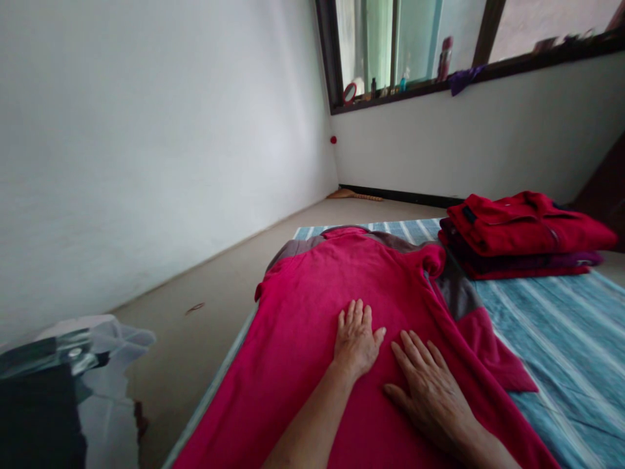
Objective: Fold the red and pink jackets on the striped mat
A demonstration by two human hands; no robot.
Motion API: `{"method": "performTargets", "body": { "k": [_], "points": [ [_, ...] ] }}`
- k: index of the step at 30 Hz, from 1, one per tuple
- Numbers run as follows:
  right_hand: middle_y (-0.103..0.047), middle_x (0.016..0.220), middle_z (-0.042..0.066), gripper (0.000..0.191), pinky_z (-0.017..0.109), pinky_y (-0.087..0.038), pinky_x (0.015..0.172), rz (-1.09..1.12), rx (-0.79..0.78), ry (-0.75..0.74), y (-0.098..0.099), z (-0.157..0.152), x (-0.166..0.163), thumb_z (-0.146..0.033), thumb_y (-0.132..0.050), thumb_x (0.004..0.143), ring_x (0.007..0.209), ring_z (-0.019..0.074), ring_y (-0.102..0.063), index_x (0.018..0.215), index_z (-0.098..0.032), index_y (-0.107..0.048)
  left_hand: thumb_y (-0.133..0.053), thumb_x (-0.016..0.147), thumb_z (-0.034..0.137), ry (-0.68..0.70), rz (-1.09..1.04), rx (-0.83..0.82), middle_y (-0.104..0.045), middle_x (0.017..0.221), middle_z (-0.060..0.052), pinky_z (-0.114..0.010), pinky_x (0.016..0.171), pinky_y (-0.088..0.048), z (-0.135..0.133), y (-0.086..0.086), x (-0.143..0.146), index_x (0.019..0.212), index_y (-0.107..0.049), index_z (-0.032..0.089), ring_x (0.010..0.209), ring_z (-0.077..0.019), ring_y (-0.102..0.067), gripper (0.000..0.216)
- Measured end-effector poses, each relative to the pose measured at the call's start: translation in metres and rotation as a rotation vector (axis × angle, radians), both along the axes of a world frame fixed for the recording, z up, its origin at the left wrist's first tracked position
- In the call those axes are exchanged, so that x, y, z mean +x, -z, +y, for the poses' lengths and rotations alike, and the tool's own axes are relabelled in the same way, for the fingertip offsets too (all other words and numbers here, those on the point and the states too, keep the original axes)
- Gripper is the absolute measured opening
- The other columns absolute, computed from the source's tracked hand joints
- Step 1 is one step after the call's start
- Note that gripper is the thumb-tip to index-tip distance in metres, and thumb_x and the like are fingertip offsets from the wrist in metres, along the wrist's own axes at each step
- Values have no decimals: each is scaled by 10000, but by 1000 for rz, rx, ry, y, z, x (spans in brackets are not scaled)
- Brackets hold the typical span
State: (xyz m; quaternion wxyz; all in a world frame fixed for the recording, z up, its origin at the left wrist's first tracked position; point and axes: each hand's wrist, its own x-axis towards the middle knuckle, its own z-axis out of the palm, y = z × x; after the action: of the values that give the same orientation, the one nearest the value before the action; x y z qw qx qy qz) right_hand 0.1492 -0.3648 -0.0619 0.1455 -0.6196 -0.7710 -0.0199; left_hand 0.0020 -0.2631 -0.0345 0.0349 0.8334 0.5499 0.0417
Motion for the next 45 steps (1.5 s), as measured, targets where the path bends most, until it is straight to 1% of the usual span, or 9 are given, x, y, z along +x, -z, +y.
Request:
{"method": "performTargets", "body": {
  "k": [8, 16, 22, 33, 40, 45],
  "points": [
    [-429, 1463, 159, 628, 549, -360, 1094, -7, 11, -3, -1, 0, 0, -552, -519, 887, 1376, 337, -375, 1377, -159, -514, -312, 977, 503, -3, 11, -13, -299, 1559, -124, -475, 1173, -209, 0, -2, 0, 1470, -364, 128, 1453, -259, -206, 622],
    [-401, 1478, 160, 634, 555, -342, 1104, 7, -46, 9, -7, 0, 0, -534, -525, 889, 1385, 338, -355, 1393, -152, -492, -298, 978, 506, 1, 18, 1, -309, 1554, -130, -476, 1169, -215, 0, 1, 0, 1471, -363, 126, 1447, -261, -224, 626],
    [-395, 1479, 161, 637, 541, -346, 1106, 6, -82, 7, -12, 1, -1, -546, -519, 888, 1387, 335, -346, 1394, -161, -492, -297, 980, 505, 3, 27, 1, -304, 1556, -130, -477, 1169, -217, 0, -1, 0, 1473, -358, 129, 1447, -260, -225, 624],
    [-409, 1470, 160, 628, 540, -359, 1096, -19, -43, 8, -8, 0, -2, -542, -515, 891, 1378, 329, -367, 1389, -161, -497, -313, 979, 505, -3, 23, -12, -301, 1557, -125, -477, 1172, -214, 0, -3, 0, 1472, -364, 127, 1451, -257, -214, 623],
    [-422, 1469, 159, 640, 536, -360, 1096, -21, 20, -4, -1, 0, 0, -570, -494, 895, 1377, 328, -376, 1389, -163, -500, -311, 979, 503, -3, 37, 15, -308, 1555, -126, -481, 1166, -228, 0, 0, -1, 1478, -353, 139, 1445, -261, -229, 619],
    [-425, 1464, 170, 637, 544, -361, 1095, -11, -2, -4, -2, 0, 0, -561, -494, 897, 1373, 336, -378, 1385, -152, -504, -315, 977, 497, 5, 42, 26, -315, 1552, -125, -478, 1166, -228, 1, 3, -1, 1480, -350, 144, 1446, -262, -228, 615]
  ]
}}
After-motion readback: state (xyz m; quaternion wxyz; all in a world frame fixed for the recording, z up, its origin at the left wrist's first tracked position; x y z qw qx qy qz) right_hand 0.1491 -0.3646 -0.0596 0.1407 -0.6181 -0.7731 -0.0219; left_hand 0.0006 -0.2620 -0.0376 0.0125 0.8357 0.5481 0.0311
